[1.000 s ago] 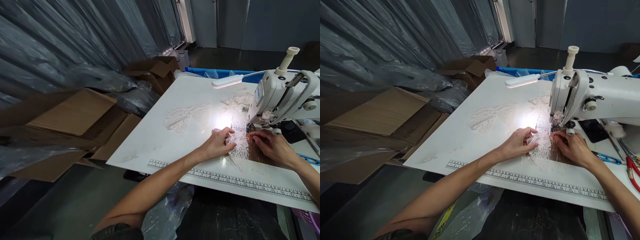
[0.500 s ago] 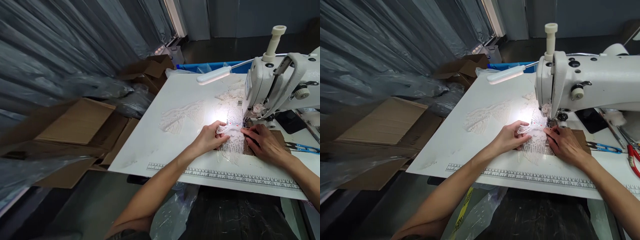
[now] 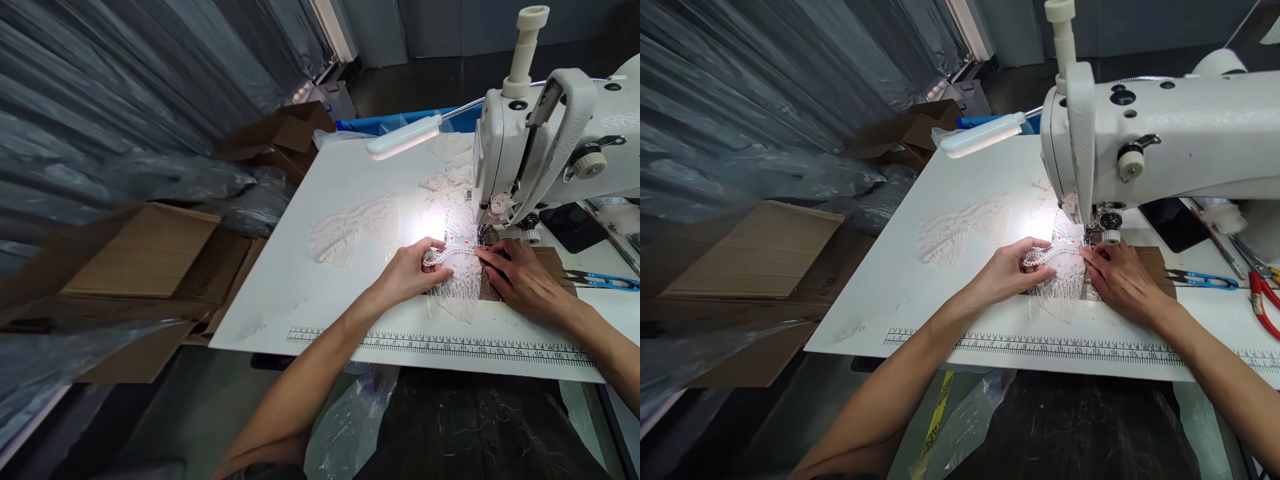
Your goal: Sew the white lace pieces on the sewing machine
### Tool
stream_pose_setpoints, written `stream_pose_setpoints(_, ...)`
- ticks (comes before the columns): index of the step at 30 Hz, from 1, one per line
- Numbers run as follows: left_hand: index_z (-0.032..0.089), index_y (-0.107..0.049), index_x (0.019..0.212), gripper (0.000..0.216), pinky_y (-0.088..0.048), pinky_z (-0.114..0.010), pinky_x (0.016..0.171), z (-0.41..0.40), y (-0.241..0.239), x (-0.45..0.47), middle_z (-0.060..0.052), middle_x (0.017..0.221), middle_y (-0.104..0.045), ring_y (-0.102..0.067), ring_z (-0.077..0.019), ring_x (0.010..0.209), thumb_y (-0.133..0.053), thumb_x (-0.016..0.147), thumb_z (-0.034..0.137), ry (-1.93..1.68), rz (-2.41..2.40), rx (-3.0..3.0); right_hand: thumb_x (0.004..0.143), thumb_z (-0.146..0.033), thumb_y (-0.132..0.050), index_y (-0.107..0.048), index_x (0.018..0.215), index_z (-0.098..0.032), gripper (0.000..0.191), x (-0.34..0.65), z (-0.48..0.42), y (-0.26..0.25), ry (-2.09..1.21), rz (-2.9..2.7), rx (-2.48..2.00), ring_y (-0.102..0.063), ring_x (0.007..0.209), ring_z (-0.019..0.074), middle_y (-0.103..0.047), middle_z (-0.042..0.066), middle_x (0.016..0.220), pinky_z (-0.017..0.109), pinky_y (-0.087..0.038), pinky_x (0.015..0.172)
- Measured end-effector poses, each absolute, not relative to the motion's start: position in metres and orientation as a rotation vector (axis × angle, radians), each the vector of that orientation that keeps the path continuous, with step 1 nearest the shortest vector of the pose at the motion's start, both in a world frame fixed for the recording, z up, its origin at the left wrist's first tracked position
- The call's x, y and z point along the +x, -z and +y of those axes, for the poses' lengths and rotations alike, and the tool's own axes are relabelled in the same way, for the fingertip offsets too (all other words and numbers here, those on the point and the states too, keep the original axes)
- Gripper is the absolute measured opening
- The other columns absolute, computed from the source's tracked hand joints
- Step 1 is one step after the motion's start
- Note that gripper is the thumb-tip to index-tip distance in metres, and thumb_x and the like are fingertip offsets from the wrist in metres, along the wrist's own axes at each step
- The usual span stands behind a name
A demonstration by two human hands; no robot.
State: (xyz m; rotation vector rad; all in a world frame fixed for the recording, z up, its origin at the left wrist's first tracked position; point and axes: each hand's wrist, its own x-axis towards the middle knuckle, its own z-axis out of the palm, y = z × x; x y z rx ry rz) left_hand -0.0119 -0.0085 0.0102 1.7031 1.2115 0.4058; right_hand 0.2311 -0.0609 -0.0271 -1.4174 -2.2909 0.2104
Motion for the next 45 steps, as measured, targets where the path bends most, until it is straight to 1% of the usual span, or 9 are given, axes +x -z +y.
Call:
stream_pose_setpoints(7, 0.013, -0.061, 0.118, 0.044, -0.040, -0.021, 0.050, -0.006, -0.006, -0.014, 0.007, 0.061, -0.055, -0.050, -0.0079, 0.051, -0.072, 0.079, 0.030, -0.428, 1.230, 1.811, 0.101, -0.025, -0.041, -0.069, 0.124, -0.024, 0.036, 0.237, -0.073, 0.022, -0.211, -2.384, -1.169, -0.061, 0.101, 0.0248, -0.062, 0.012, 0.108, 0.044, -0.055, 0.087)
stream_pose_setpoints(12, 0.013, -0.060, 0.121, 0.043, -0.044, -0.022, 0.053, -0.005, -0.007, -0.015, 0.007, 0.062, -0.057, -0.055, -0.0090, 0.054, -0.070, 0.081, 0.027, -0.426, 1.187, 1.841, 0.099, -0.023, -0.047, -0.071, 0.121, -0.026, 0.033, 0.239, -0.073, 0.024, -0.173, -2.411, -1.198, -0.061, 0.100, 0.0245, -0.061, 0.012, 0.110, 0.044, -0.057, 0.085)
stream_pose_setpoints(18, 0.011, -0.060, 0.120, 0.049, -0.049, -0.025, 0.059, -0.006, -0.010, -0.017, 0.005, 0.063, -0.061, -0.064, -0.0143, 0.064, -0.074, 0.081, 0.037, -0.499, 1.198, 1.827, 0.098, -0.022, -0.050, -0.072, 0.121, -0.026, 0.032, 0.238, -0.072, 0.021, -0.155, -2.401, -1.168, -0.064, 0.096, 0.0237, -0.062, 0.012, 0.108, 0.041, -0.060, 0.079)
stream_pose_setpoints(23, 0.008, -0.061, 0.118, 0.037, -0.045, -0.023, 0.054, -0.005, -0.008, -0.018, 0.008, 0.054, -0.056, -0.060, -0.0110, 0.054, -0.065, 0.085, 0.023, -0.538, 1.207, 1.833, 0.098, -0.020, -0.049, -0.072, 0.117, -0.020, 0.030, 0.235, -0.069, 0.016, -0.092, -2.416, -1.085, -0.065, 0.088, 0.0221, -0.060, 0.013, 0.104, 0.036, -0.060, 0.068)
stream_pose_setpoints(31, 0.006, -0.062, 0.118, 0.034, -0.046, -0.021, 0.051, -0.005, -0.002, -0.020, 0.007, 0.054, -0.057, -0.057, -0.0089, 0.050, -0.063, 0.087, 0.020, -0.583, 1.175, 1.934, 0.099, -0.021, -0.047, -0.072, 0.117, -0.019, 0.030, 0.236, -0.069, 0.016, -0.071, -2.423, -1.075, -0.065, 0.087, 0.0216, -0.059, 0.013, 0.105, 0.036, -0.060, 0.067)
stream_pose_setpoints(35, 0.013, -0.067, 0.106, 0.022, -0.039, -0.019, 0.046, 0.002, 0.007, -0.022, 0.000, 0.071, -0.064, -0.057, -0.0091, 0.056, -0.060, 0.095, 0.031, -0.820, 1.122, 2.389, 0.101, -0.024, -0.046, -0.071, 0.119, -0.023, 0.031, 0.236, -0.070, 0.019, -0.085, -2.410, -1.124, -0.064, 0.091, 0.0223, -0.061, 0.012, 0.106, 0.039, -0.060, 0.074)
stream_pose_setpoints(38, 0.016, -0.068, 0.092, 0.022, -0.040, -0.022, 0.049, 0.011, 0.011, -0.014, -0.005, 0.088, -0.068, -0.059, -0.0121, 0.068, -0.054, 0.100, 0.031, -0.959, 0.732, 2.948, 0.100, -0.024, -0.047, -0.071, 0.120, -0.025, 0.031, 0.236, -0.072, 0.022, -0.115, -2.406, -1.151, -0.063, 0.095, 0.0232, -0.061, 0.012, 0.107, 0.041, -0.059, 0.079)
stream_pose_setpoints(41, 0.015, -0.068, 0.094, 0.025, -0.050, -0.029, 0.067, 0.020, 0.009, -0.001, -0.007, 0.093, -0.069, -0.062, -0.0154, 0.078, -0.049, 0.102, 0.028, -0.718, 0.259, 3.232, 0.098, -0.021, -0.048, -0.070, 0.121, -0.026, 0.032, 0.236, -0.073, 0.025, -0.113, -2.416, -1.178, -0.061, 0.100, 0.0249, -0.062, 0.012, 0.106, 0.044, -0.057, 0.082)
stream_pose_setpoints(45, 0.010, -0.066, 0.111, 0.032, -0.049, -0.033, 0.076, 0.026, 0.006, 0.011, -0.016, 0.115, -0.068, -0.061, -0.0198, 0.088, -0.041, 0.105, 0.029, -0.345, 0.194, 3.319, 0.097, -0.019, -0.046, -0.071, 0.117, -0.022, 0.032, 0.235, -0.073, 0.024, -0.071, -2.421, -1.166, -0.060, 0.102, 0.0264, -0.062, 0.013, 0.106, 0.045, -0.056, 0.083)
